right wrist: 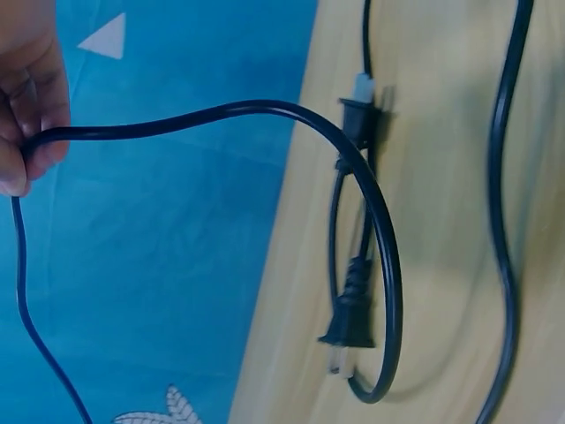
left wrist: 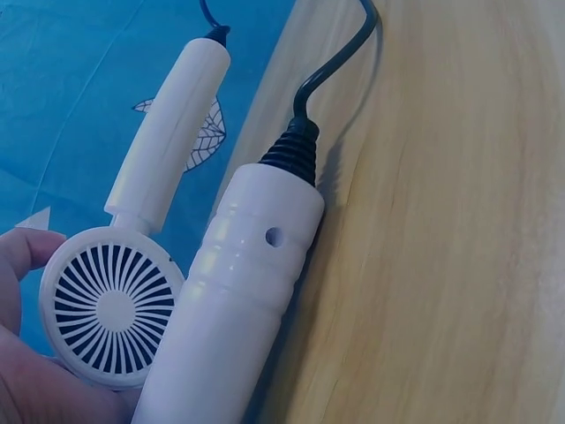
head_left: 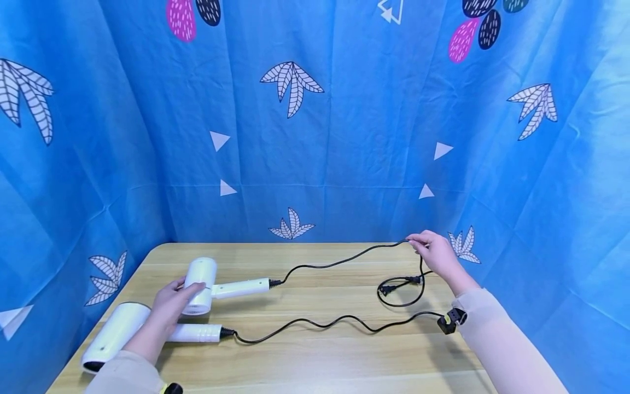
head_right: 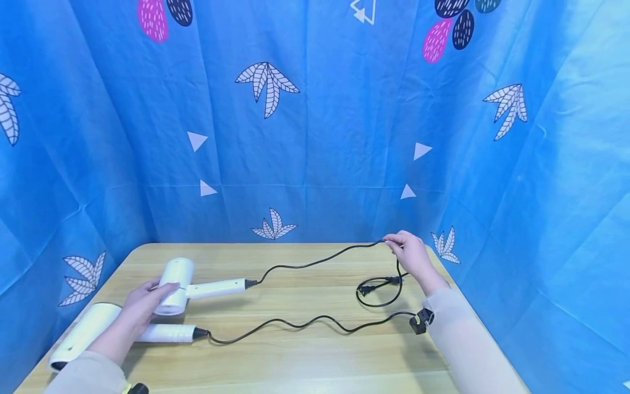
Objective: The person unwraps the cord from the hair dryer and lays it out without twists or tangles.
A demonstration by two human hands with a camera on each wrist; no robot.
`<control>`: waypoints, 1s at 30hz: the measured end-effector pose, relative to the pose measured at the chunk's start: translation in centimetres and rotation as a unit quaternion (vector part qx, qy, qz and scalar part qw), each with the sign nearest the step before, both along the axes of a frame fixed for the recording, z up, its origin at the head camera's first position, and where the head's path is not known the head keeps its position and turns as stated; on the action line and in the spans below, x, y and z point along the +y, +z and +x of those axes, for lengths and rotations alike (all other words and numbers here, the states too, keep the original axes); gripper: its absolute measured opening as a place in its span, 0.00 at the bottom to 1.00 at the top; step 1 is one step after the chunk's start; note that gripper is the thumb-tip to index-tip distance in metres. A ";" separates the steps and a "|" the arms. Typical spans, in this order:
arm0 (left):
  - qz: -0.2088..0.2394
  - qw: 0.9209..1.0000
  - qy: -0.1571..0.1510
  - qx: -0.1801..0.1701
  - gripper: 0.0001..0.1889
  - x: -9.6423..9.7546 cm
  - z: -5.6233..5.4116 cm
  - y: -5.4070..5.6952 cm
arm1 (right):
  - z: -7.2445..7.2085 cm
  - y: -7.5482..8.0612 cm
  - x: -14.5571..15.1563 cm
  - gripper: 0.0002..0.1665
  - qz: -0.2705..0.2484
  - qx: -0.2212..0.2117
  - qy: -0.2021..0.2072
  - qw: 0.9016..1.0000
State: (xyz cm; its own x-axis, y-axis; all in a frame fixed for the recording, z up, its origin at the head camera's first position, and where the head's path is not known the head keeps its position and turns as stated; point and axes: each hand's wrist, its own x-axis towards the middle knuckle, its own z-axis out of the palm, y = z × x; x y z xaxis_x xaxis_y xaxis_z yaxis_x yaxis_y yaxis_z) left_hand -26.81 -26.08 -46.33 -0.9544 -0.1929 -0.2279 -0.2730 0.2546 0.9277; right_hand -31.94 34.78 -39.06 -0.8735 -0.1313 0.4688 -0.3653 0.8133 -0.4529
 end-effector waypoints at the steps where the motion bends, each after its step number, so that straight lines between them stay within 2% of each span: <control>1: 0.000 1.000 0.001 0.001 0.51 -0.1 -0.1 0.0 | 0.0 -0.2 0.2 0.10 0.001 -0.001 0.004 1.000; 14: 0.013 1.000 0.011 -0.006 0.51 -0.9 -0.9 -0.4 | -1.0 -3.0 1.0 0.10 0.015 -0.020 0.039 0.999; 21: 0.024 1.000 0.009 -0.016 0.51 -1.2 -1.1 -0.9 | -1.5 -4.7 1.2 0.10 0.016 -0.052 0.045 0.997; 30: 0.008 1.000 -0.007 -0.022 0.52 -1.8 -1.7 -1.2 | -1.7 -5.9 0.7 0.08 0.043 -0.035 0.066 0.996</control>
State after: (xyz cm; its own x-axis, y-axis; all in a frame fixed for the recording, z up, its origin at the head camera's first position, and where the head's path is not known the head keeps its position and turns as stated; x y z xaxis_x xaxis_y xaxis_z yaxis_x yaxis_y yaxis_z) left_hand -28.50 -27.85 -47.50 -0.9461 -0.1753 -0.2723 -0.3097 0.2439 0.9190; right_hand -33.67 35.51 -44.96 -0.8764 -0.2833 0.3894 -0.4408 0.7974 -0.4121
